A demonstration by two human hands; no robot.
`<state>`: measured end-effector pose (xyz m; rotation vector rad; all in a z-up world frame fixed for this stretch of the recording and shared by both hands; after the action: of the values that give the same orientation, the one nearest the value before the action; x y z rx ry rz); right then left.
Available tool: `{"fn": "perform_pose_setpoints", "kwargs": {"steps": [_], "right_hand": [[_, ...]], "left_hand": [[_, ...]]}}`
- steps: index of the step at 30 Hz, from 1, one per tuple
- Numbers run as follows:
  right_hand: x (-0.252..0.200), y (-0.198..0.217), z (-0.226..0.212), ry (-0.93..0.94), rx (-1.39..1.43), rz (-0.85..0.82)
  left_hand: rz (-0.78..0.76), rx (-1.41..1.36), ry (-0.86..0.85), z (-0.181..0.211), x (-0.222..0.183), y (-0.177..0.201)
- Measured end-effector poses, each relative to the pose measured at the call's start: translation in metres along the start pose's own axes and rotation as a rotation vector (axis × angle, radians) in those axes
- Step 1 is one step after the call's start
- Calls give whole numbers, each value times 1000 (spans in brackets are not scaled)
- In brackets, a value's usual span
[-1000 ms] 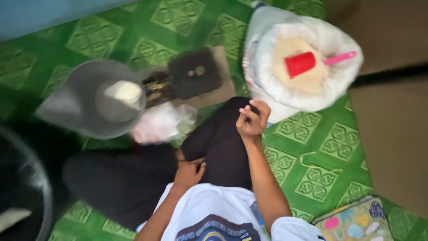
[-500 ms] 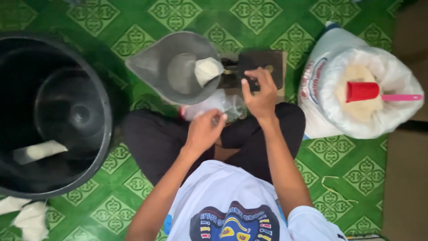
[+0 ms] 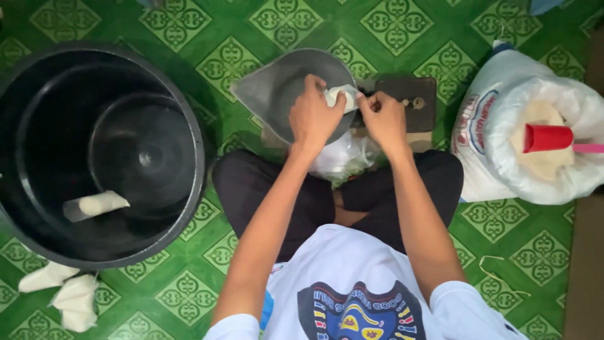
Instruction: The person scoops a white powder from a large sack into small plastic bags using a red scoop, then ties each bag and places it into a black bucket. The process is repeated multiple times.
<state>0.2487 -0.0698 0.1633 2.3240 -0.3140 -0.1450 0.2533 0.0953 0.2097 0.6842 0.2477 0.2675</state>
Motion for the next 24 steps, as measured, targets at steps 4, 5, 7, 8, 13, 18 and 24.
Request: {"fn": "perform_pose_setpoints", "kwargs": {"steps": [4,5,7,8,13,18,24], "right_hand": [[6,-14,9,23,-21,4],[5,-16,8,35,-51,-7],[4,-20,9,39,-82,-16],[5,-23,10,42,-77,-28],[5,-31,-6,36,-73,-61],[-4,-44,-33,160,-28,-58],[-6,-78,-44,122,-21,-137]], "left_hand": [[-19,86,57,-14,22,-18],[-34,85,68,-19,25,-23],[-57,88,78,-24,28,-26],[-59,56,73,-25,28,-24],[-42,-27,78,-37,36,-14],[2,9,65,-50,46,13],[16,69,140,-77,53,22]]}}
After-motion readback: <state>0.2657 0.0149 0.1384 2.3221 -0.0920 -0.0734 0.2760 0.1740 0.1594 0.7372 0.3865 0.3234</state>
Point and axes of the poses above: each hand's wrist, its own x-axis towards the middle knuckle, its own y-axis out of the back of the hand, z = x × y, the point moved 1 cm from there along x, towards the middle knuckle, and after that the axes turned 10 degrees about z, right-handed, at the moved point
